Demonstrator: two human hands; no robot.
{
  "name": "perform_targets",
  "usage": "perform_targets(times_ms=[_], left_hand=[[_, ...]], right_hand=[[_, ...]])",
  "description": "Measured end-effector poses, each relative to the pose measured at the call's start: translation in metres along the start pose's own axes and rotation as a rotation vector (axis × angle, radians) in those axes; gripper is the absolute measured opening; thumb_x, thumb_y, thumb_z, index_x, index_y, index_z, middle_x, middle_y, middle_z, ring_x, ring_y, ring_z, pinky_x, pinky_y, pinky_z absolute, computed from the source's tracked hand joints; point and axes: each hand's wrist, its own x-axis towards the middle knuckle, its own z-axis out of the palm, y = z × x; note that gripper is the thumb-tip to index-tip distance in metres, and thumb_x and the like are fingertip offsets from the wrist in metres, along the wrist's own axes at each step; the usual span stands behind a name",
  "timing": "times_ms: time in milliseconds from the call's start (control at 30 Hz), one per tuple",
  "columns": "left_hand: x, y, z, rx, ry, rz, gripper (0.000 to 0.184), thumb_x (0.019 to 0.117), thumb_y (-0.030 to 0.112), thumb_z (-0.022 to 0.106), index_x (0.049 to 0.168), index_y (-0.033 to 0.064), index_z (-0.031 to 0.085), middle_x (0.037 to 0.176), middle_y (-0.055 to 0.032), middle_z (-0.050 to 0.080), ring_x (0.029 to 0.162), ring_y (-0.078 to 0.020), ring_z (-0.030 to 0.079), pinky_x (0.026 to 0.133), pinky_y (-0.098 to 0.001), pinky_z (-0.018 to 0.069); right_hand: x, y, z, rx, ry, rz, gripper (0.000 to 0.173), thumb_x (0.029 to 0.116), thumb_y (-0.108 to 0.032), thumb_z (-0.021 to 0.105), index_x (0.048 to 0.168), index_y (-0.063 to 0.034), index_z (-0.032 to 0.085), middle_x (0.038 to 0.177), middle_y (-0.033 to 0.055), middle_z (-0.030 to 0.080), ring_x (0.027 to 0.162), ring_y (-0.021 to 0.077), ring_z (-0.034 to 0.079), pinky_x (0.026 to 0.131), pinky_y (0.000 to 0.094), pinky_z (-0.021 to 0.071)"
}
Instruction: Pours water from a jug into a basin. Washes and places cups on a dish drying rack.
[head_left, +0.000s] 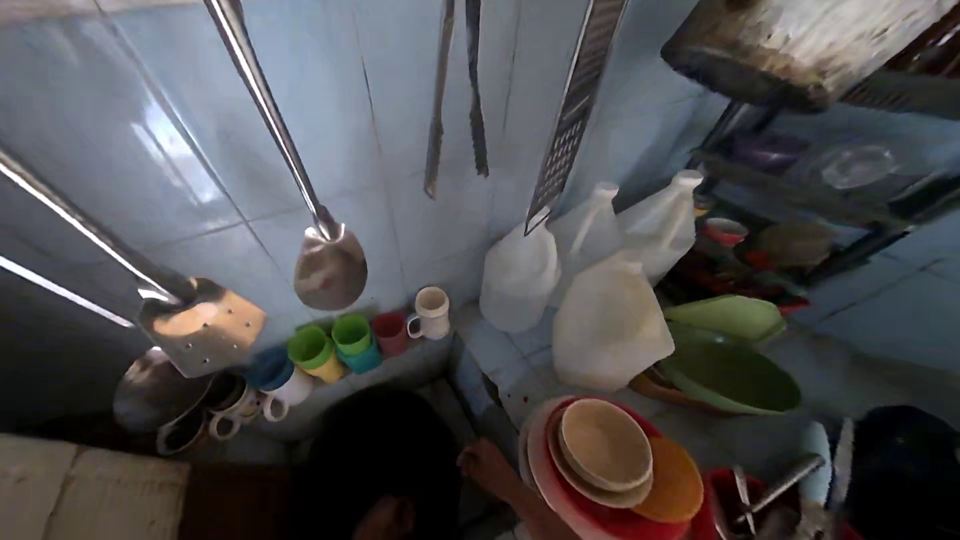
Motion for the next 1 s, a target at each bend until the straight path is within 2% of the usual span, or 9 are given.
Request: perform_targets(times_ms=[67, 133, 333, 433, 467, 533, 667, 867, 1000], left_hand=[[-0.004, 0.037, 0.011, -0.361, -0.177, 0.050, 0.027, 0.1087, 0.020, 0.046, 0.120, -0.0028, 0.057, 0.095, -0.0104, 0.065, 0.081, -0.0184, 0.067, 0.075, -0.0343, 0.0585], [-0.039, 0.093, 0.025, -0.336, -0.280, 0.196, 0.027, 0.1090, 0.016, 0.043, 0.115, -0.0051, 0.058, 0.093, -0.0108, 0.069, 0.083, -0.0202, 0.071, 0.080, -0.0374, 0.0609], [-0.146, 0.217, 0.072, 0.700, -0.167, 0.630, 0.035, 0.1091, 0.016, 0.045, 0.120, -0.0093, 0.066, 0.122, -0.0267, 0.066, 0.117, -0.0346, 0.063, 0.107, -0.0477, 0.0464], [-0.177, 0.241, 0.085, 0.879, -0.093, 0.672, 0.035, 0.1098, 0.014, 0.041, 0.127, -0.0068, 0.064, 0.132, -0.0251, 0.062, 0.128, -0.0343, 0.058, 0.113, -0.0452, 0.0419], [-0.183, 0.243, 0.084, 0.894, -0.065, 0.686, 0.036, 0.1098, 0.014, 0.041, 0.128, -0.0067, 0.064, 0.133, -0.0247, 0.063, 0.129, -0.0340, 0.058, 0.113, -0.0447, 0.0412], [-0.182, 0.235, 0.076, 0.895, 0.010, 0.690, 0.037, 0.1100, 0.017, 0.041, 0.128, -0.0056, 0.065, 0.133, -0.0235, 0.063, 0.129, -0.0333, 0.058, 0.113, -0.0449, 0.0414], [-0.157, 0.181, 0.036, 0.845, 0.166, 0.516, 0.037, 0.1092, 0.027, 0.046, 0.134, 0.0057, 0.064, 0.139, -0.0148, 0.062, 0.132, -0.0284, 0.057, 0.112, -0.0479, 0.0442], [-0.125, 0.041, -0.038, 0.688, 0.322, 0.184, 0.037, 0.1066, 0.028, 0.053, 0.131, 0.0027, 0.066, 0.131, -0.0209, 0.065, 0.126, -0.0366, 0.060, 0.109, -0.0572, 0.0451], [-0.119, -0.024, -0.060, 0.560, 0.349, 0.160, 0.036, 0.1085, 0.024, 0.049, 0.129, 0.0000, 0.066, 0.129, -0.0227, 0.066, 0.124, -0.0361, 0.062, 0.109, -0.0537, 0.0459]], right_hand=[[0.007, -0.004, -0.003, 0.091, -0.010, 0.090, 0.032, 0.1072, -0.017, 0.053, 0.127, 0.0061, 0.063, 0.121, 0.0225, 0.069, 0.109, 0.0296, 0.069, 0.100, 0.0448, 0.0532], [0.017, -0.006, -0.004, 0.199, -0.008, 0.152, 0.033, 0.1085, -0.016, 0.049, 0.129, 0.0077, 0.060, 0.118, 0.0207, 0.067, 0.100, 0.0236, 0.068, 0.092, 0.0389, 0.0545], [0.000, -0.016, -0.005, 0.351, 0.014, 0.113, 0.040, 0.1087, -0.013, 0.049, 0.144, 0.0054, 0.047, 0.132, 0.0264, 0.059, 0.111, 0.0314, 0.062, 0.097, 0.0439, 0.0508], [0.019, 0.023, -0.010, 0.049, 0.073, -0.222, 0.047, 0.1081, -0.026, 0.049, 0.138, 0.0102, 0.051, 0.117, 0.0315, 0.064, 0.094, 0.0354, 0.069, 0.079, 0.0461, 0.0581], [0.004, 0.006, -0.016, -0.094, 0.092, -0.169, 0.049, 0.1093, -0.028, 0.048, 0.141, 0.0087, 0.050, 0.126, 0.0314, 0.062, 0.106, 0.0388, 0.067, 0.092, 0.0505, 0.0540], [-0.010, -0.006, -0.013, -0.391, 0.264, -0.201, 0.044, 0.1042, -0.025, 0.055, 0.127, 0.0117, 0.061, 0.118, 0.0329, 0.067, 0.103, 0.0440, 0.069, 0.088, 0.0562, 0.0566], [-0.057, -0.065, -0.014, -0.645, 0.148, 0.239, 0.042, 0.1002, -0.017, 0.060, 0.137, 0.0025, 0.057, 0.140, 0.0261, 0.057, 0.129, 0.0416, 0.057, 0.102, 0.0586, 0.0495], [-0.061, -0.030, 0.005, -0.726, -0.008, 0.138, 0.049, 0.1077, -0.041, 0.048, 0.136, -0.0042, 0.062, 0.141, 0.0230, 0.059, 0.133, 0.0406, 0.055, 0.106, 0.0636, 0.0442], [-0.062, 0.005, 0.028, -0.647, -0.087, 0.125, 0.047, 0.1078, -0.040, 0.049, 0.137, -0.0051, 0.062, 0.142, 0.0209, 0.059, 0.135, 0.0372, 0.054, 0.111, 0.0596, 0.0415]])
